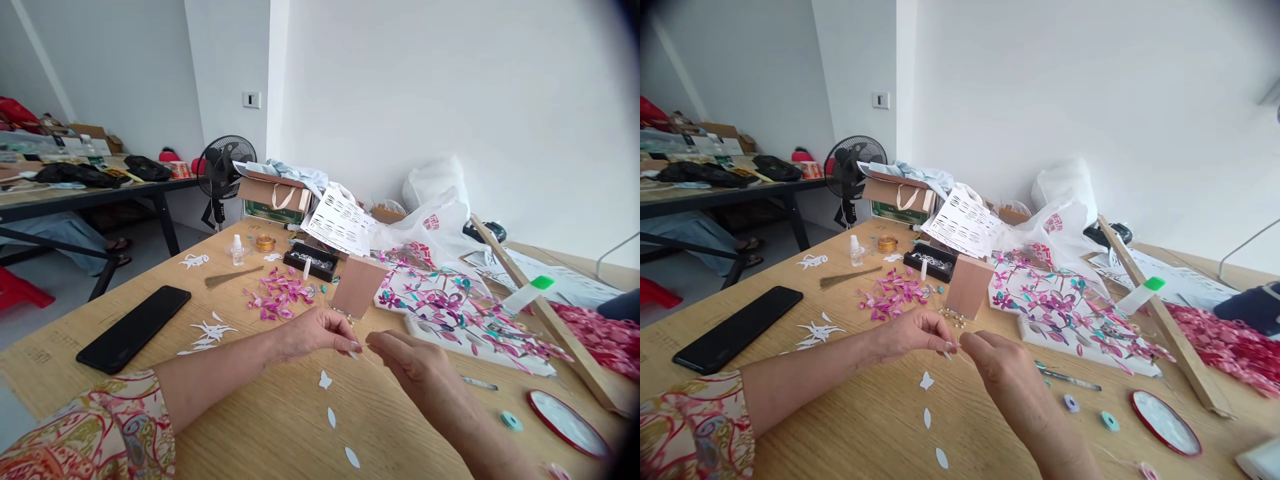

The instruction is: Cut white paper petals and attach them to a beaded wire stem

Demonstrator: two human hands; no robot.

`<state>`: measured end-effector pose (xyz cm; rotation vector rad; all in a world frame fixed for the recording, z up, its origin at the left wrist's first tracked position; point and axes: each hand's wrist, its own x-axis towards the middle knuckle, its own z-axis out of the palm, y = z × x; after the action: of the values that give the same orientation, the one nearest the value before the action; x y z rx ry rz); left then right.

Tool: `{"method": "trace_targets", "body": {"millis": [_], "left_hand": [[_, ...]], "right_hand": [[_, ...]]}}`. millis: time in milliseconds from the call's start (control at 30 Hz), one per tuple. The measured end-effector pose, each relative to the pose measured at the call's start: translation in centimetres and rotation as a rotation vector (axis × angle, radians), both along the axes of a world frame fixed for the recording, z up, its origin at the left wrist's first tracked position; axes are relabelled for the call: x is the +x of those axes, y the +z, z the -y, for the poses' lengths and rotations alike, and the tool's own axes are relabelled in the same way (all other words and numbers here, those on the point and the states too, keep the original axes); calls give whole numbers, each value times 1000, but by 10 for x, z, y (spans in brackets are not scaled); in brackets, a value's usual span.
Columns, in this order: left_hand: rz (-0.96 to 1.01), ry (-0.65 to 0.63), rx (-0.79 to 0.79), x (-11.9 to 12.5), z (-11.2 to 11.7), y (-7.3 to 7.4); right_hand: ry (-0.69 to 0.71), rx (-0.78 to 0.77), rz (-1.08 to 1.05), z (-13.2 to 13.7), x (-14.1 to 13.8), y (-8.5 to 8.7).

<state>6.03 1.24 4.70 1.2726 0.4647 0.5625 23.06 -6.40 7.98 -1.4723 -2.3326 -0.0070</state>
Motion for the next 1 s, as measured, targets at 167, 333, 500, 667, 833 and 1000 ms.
{"method": "trace_targets", "body": {"millis": [167,333,500,667,833,1000], "left_hand": [[50,92,47,0,-2,0],[60,106,69,1,0,1],[61,117,70,1,0,1],[66,147,58,2,2,0],[112,162,36,3,2,-1],[123,161,53,2,2,-2]], "right_hand": [[-355,-69,-478,0,-5,-20],[-361,-440,-956,-8,-17,-35],[-267,-468,-1049,-12,-22,-27],[-279,-427,-1008,-12,-20,-26],[-387,-454,-1048,-8,-21,-22],[-277,-655,-1139,-9,-22,-17]]}}
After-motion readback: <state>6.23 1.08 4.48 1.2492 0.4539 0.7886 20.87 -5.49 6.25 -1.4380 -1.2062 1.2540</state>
